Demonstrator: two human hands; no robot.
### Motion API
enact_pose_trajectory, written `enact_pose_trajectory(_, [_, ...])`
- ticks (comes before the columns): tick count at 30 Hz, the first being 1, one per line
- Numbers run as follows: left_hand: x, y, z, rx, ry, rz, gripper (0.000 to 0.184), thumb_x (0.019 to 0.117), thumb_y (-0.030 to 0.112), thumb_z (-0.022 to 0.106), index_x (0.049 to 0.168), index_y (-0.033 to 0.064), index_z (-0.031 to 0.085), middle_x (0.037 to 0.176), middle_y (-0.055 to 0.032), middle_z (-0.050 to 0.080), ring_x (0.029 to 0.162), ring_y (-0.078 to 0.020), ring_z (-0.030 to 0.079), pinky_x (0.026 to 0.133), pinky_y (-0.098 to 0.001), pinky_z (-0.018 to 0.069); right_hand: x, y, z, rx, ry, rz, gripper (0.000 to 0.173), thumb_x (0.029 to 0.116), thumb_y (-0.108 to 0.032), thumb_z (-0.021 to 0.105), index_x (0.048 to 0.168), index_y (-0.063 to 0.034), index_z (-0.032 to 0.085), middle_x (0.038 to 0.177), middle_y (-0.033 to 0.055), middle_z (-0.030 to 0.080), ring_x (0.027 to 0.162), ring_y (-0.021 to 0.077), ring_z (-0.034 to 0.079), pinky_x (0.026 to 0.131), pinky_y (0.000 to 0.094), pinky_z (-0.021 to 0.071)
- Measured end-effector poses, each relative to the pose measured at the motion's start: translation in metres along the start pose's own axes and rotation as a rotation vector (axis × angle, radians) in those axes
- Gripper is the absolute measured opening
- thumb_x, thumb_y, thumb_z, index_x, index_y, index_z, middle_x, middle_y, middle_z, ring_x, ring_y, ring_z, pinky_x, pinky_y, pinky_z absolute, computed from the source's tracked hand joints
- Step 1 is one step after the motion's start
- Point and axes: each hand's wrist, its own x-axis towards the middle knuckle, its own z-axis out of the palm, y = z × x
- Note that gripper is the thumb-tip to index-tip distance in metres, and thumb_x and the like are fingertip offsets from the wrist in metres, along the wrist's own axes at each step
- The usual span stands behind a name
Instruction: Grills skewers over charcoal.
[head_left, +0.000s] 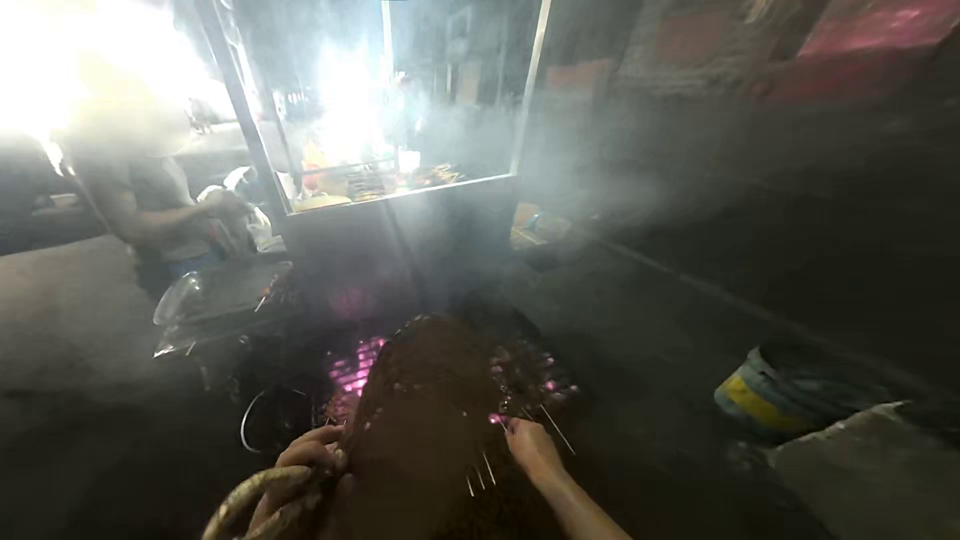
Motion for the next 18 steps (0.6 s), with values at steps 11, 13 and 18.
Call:
enact_pose_trajectory(11, [0.009,0.015,-0.016,0.054,0.072,0.007,0.022,0.0981,0.02,0.067,0.117,0.0312,0.067,0.122,0.0185,0.066,0.119,0.0014,0.06,0.1,-0.0192,0.0511,0.003,-0.014,0.022,-0.079,-0.122,-0.063,0.046,0.1005,-0.032,0.066,0.132,0.0019,0.063,0.129,0.0241,0.066,0.123,0.0379,0.064,0.107,0.0533,0.0488])
enact_pose_trajectory(13, [0.009,0.022,-0.01,-0.007,0.005,-0.038,0.025,0.0989,0.02,0.065,0.121,0.0316,0.062,0.125,0.0187,0.064,0.116,0.0034,0.06,0.097,-0.0177,0.052,0.004,-0.015,0.029,-0.12,-0.221,-0.027,0.042,0.1017,-0.028,0.063,0.133,0.001,0.062,0.129,0.0242,0.067,0.123,0.0379,0.064,0.106,0.0542,0.0492])
enact_pose_trajectory(18, [0.01,0.013,-0.022,-0.008,0.045,0.017,0.025,0.0995,0.02,0.065,0.122,0.0304,0.061,0.126,0.0172,0.064,0.117,0.0016,0.06,0.098,-0.0179,0.0518,0.0,-0.019,0.019,-0.135,-0.209,-0.052,0.034,0.1079,-0.02,0.049,0.131,-0.0001,0.065,0.13,0.023,0.067,0.125,0.0365,0.063,0.107,0.0531,0.0483])
